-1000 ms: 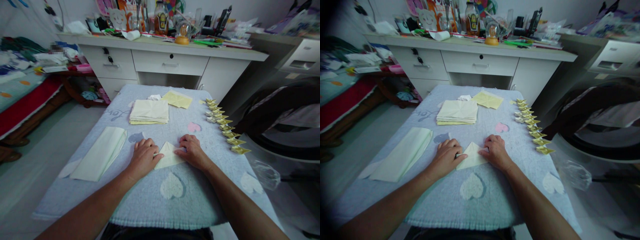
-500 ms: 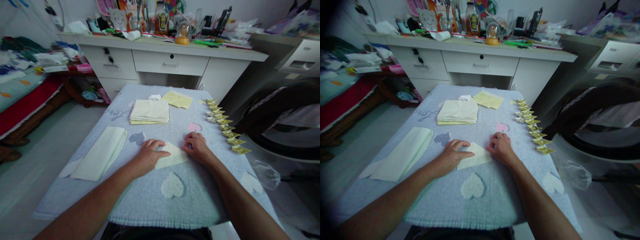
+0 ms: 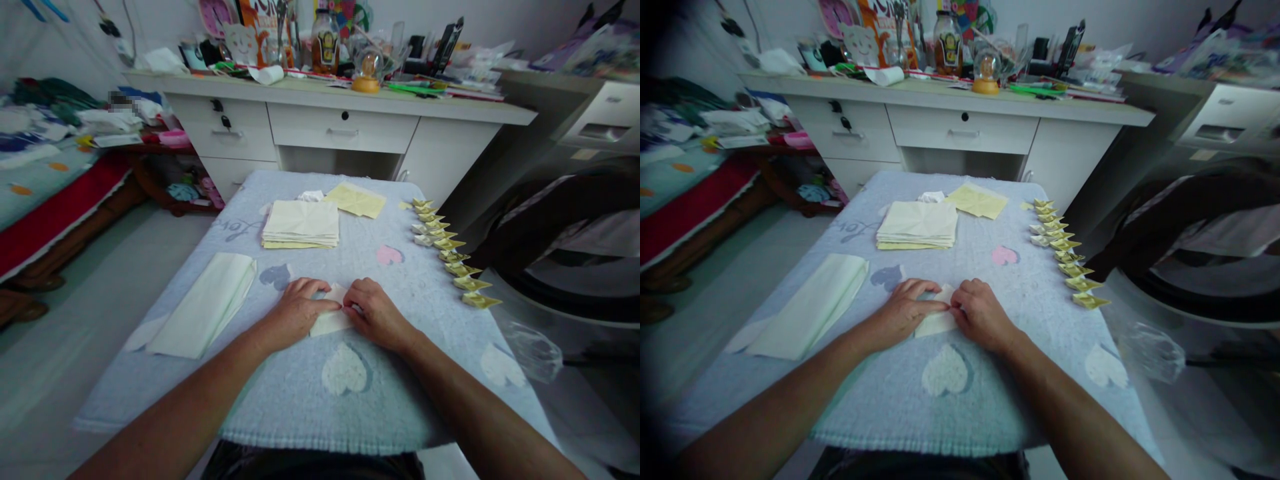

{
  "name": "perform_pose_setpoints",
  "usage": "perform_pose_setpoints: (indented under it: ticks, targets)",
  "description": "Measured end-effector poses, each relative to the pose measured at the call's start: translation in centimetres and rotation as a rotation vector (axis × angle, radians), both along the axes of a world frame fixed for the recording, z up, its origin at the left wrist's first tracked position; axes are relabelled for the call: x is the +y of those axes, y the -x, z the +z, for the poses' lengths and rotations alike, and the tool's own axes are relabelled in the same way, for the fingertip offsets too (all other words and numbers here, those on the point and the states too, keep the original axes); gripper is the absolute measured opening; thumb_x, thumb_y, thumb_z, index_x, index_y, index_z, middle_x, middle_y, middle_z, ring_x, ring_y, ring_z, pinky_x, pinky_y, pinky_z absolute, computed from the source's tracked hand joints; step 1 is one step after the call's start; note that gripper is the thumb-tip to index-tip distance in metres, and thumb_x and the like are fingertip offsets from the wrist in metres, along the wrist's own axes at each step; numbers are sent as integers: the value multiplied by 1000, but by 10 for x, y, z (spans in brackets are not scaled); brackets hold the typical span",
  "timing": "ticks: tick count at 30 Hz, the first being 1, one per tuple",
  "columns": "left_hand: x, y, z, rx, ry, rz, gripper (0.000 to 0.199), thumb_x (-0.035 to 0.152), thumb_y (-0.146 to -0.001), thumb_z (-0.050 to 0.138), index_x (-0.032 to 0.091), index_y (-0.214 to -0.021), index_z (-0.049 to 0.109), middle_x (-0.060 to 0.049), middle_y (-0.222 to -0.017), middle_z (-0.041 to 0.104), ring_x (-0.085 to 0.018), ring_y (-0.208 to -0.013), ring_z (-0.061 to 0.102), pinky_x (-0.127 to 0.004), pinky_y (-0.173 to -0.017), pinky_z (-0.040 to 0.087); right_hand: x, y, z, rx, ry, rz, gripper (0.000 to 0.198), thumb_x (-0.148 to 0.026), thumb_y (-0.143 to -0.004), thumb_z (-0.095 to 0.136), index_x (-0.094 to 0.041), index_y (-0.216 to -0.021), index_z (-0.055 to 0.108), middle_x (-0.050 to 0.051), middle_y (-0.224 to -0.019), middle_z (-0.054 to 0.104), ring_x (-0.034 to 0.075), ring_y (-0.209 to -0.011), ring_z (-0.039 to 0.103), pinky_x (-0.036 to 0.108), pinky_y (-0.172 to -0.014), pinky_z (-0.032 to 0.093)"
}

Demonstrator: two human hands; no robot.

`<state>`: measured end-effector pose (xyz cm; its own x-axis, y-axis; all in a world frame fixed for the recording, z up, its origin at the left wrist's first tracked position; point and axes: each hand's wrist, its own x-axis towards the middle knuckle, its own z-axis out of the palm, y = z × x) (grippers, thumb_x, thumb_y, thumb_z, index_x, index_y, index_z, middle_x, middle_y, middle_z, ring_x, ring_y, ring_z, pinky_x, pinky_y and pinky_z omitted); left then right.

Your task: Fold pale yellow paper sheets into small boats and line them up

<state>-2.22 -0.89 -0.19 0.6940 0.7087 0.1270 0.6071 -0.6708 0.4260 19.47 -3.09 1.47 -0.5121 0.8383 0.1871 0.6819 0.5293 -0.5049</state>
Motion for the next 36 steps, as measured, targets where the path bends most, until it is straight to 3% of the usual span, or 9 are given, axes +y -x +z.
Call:
perform_pose_setpoints:
  ticks: [4, 11, 22, 36]
  targets:
    - [-1, 0, 1, 23, -4, 36, 44, 11, -87, 46, 31, -124, 59, -6, -126, 53, -23, -116, 43, -43, -101, 35, -1, 6, -5, -98, -4, -82, 5, -21, -85, 57, -18, -83, 60, 6, -89, 55, 21, -86, 46, 33, -77, 34]
    - [1, 6, 7, 115, -17, 131, 45, 22, -87, 50, 30, -132, 51, -7, -134, 46, -27, -122, 38, -47, -103, 30, -3, 16, -8, -178, -13, -219, 21, -39, -84, 60, -18, -81, 57, 6, -89, 52, 22, -87, 45, 34, -78, 33]
    - [0, 5, 7, 87, 40, 181, 48, 41, -84, 58, 31, -131, 51, -8, -137, 42, -30, -126, 35, -49, -105, 29, -1, 22, -6, -265, -56, -258, 27, -44, -81, 64, -18, -81, 57, 7, -90, 53, 23, -87, 45, 34, -75, 32]
    - [4, 12, 13, 126, 142, 127, 57, 26, -81, 59, 31, -135, 46, -8, -146, 35, -31, -133, 29, -50, -109, 25, 14, -31, -11, -283, 15, -406, 51, -58, -66, 72, -21, -97, 55, 10, -111, 52, 29, -99, 46, 42, -83, 35]
